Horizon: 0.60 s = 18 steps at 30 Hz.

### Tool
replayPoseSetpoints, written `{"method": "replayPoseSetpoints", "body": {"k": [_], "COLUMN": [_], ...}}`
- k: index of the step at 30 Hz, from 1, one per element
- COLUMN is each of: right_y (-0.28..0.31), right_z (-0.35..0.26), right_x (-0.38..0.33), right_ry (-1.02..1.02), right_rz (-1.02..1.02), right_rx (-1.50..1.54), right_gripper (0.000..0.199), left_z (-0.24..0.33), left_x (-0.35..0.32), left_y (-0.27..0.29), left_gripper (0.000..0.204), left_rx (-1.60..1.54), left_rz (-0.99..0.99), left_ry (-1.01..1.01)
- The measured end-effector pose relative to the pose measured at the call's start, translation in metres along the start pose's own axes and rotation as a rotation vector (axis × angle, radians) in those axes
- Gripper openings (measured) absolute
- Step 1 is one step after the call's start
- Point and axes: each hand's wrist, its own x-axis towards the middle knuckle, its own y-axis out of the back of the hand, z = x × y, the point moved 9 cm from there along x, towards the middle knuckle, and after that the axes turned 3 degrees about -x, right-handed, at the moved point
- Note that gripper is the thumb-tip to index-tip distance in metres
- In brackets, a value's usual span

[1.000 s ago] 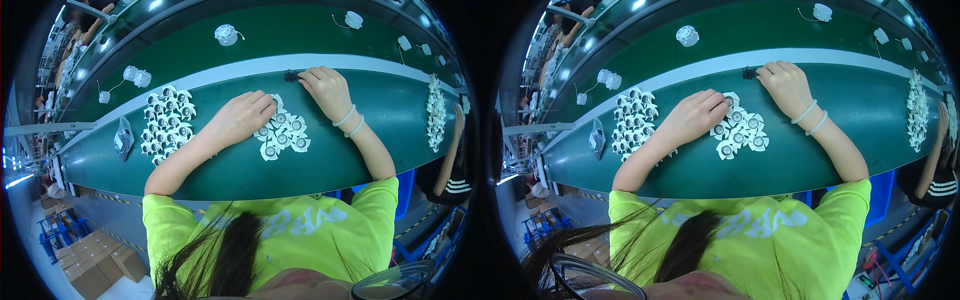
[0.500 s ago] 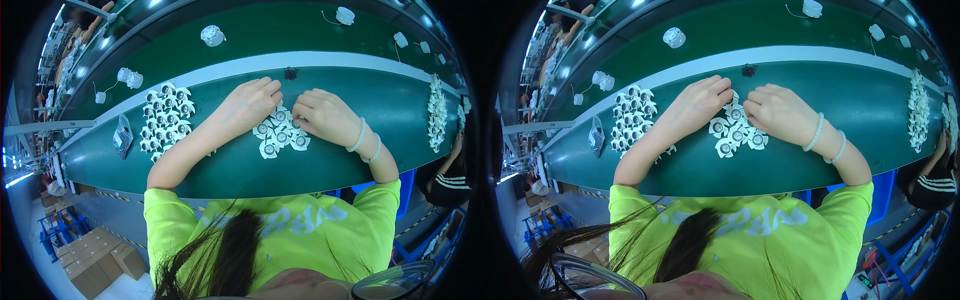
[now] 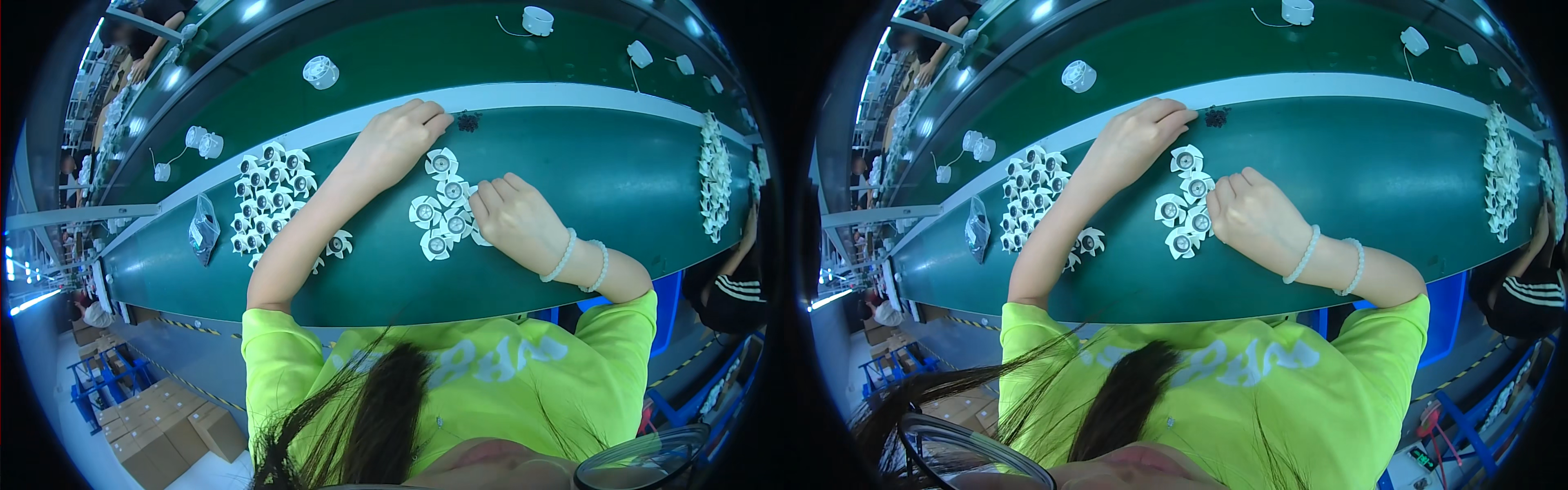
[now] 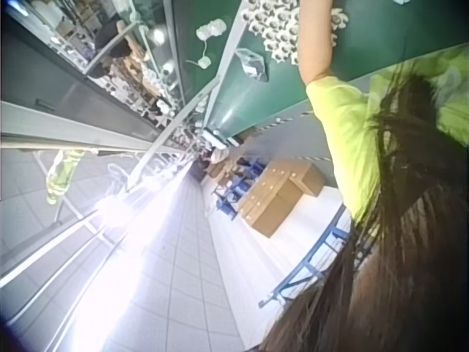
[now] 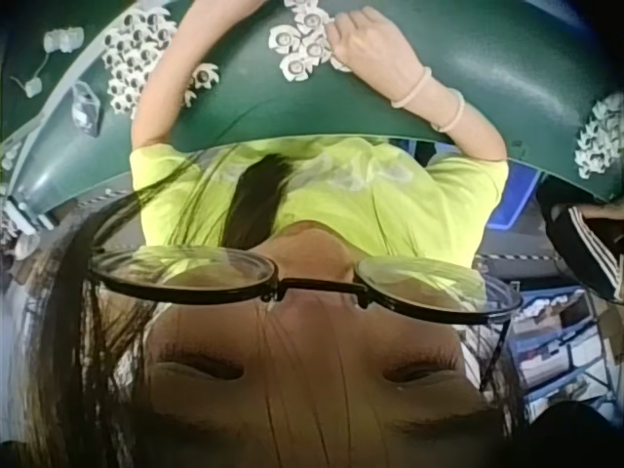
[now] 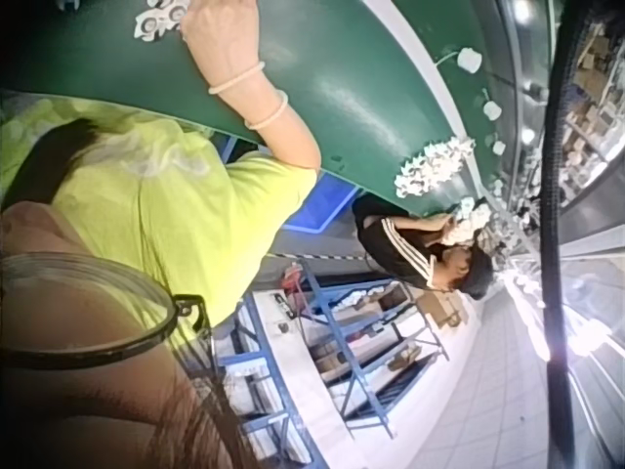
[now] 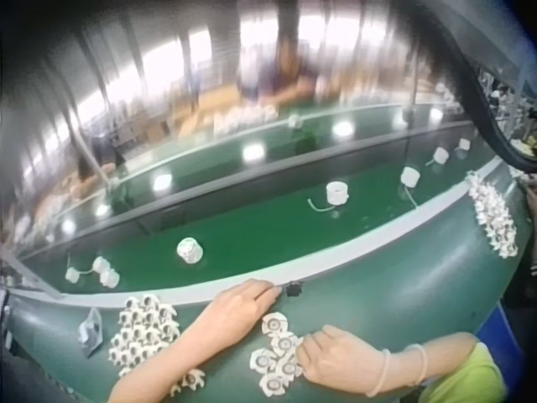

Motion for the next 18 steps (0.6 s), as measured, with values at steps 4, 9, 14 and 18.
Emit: {"method": "replayPoseSetpoints", "body": {"k": [4, 9, 14, 18], "right_y": [-0.004, 0.004, 0.007, 0.0], "right_z": [-0.006, -0.01, -0.006, 0.0], "right_x": [-0.005, -0.012, -0.011, -0.006], "right_ry": [-0.017, -0.001, 0.019, 0.008], "right_rz": [0.02, 0.022, -0.065, -0.121], "right_rx": [-0.083, -0.092, -0.021, 0.028], "right_gripper": [0.01, 0.012, 0.011, 0.009], "left_z": [-0.005, -0.008, -0.012, -0.016], "left_x": [0.006, 0.005, 0.0, -0.011], "left_y": [-0.012, -0.018, -0.019, -0.015], "left_gripper": [0.032, 0.031, 0.022, 0.015], "left_rx": [-0.018, -0.038, -0.027, -0.002], "left_rz": [0.088, 0.13, 0.098, 0.055], "left_ry": [-0.041, -0.078, -0.053, -0.012]}}
